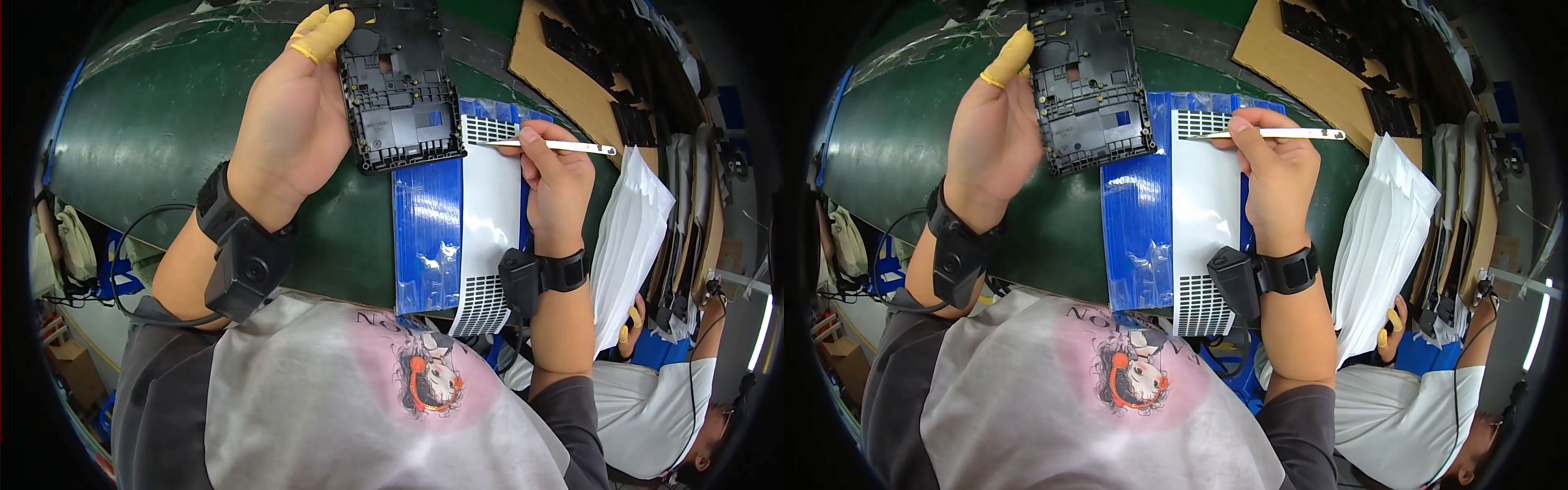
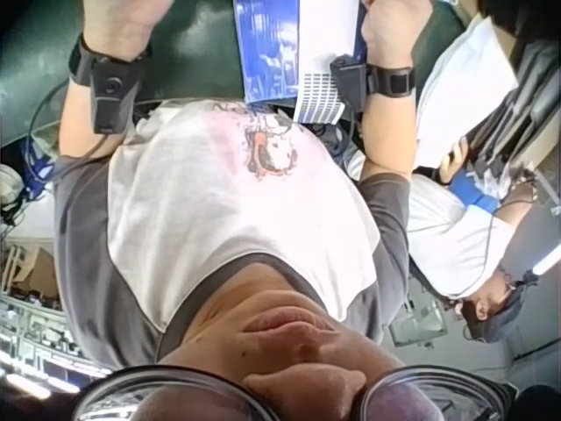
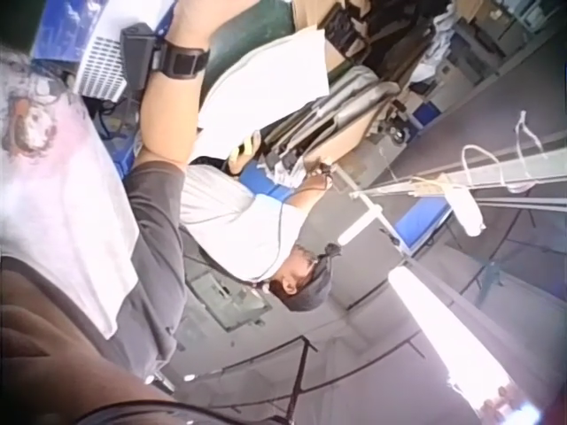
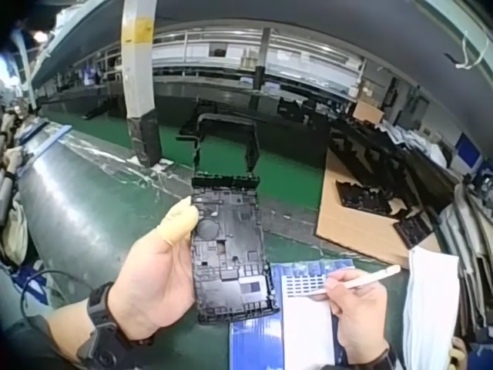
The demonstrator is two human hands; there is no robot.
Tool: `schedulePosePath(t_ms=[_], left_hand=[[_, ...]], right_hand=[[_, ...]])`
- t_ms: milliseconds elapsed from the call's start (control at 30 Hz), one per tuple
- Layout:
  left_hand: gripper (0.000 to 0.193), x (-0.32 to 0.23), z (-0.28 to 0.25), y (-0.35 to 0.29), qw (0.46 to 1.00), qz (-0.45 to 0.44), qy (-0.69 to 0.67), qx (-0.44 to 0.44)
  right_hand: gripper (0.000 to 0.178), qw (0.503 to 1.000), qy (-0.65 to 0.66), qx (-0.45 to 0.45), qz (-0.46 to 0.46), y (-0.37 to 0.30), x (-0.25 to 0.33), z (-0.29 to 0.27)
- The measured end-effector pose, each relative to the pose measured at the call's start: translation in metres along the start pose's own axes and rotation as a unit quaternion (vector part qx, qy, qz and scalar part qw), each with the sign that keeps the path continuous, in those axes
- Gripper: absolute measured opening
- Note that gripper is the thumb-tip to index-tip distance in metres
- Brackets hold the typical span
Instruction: Using a metal tool to clean or adjust small features on black plastic components at a factory workbench.
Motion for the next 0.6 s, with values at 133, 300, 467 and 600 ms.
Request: schedulePosePath(t_ms=[133,300,467,600], left_hand=[[0.034,0.001,0.004,0.0,1.0,-0.004,-0.009,0.023],[0.031,0.004,0.002,-0.002,0.999,0.004,0.017,-0.03],[0.028,0.02,0.003,-0.007,0.996,-0.002,0.01,-0.085],[0.029,0.04,0.015,-0.02,0.994,-0.082,-0.022,-0.074]], right_hand=[[0.015,1.0,-0.019,0.003,-0.003,0.0,-0.001,0.0],[0.014,1.0,-0.023,0.004,0.005,0.0,0.0,0.001],[0.016,0.989,0.119,0.038,0.081,0.001,0.0,-0.003],[0.018,0.986,0.155,0.051,0.01,-0.024,0.037,0.012]])
Point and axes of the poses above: each hand's wrist, its own y-axis towards the middle knuckle, its own z-axis out of the palm, x = y × z, the point moved 7 cm from there along y, towards the middle knuckle, and after that the axes turned 7 degrees about -x, right-handed, at the moved point
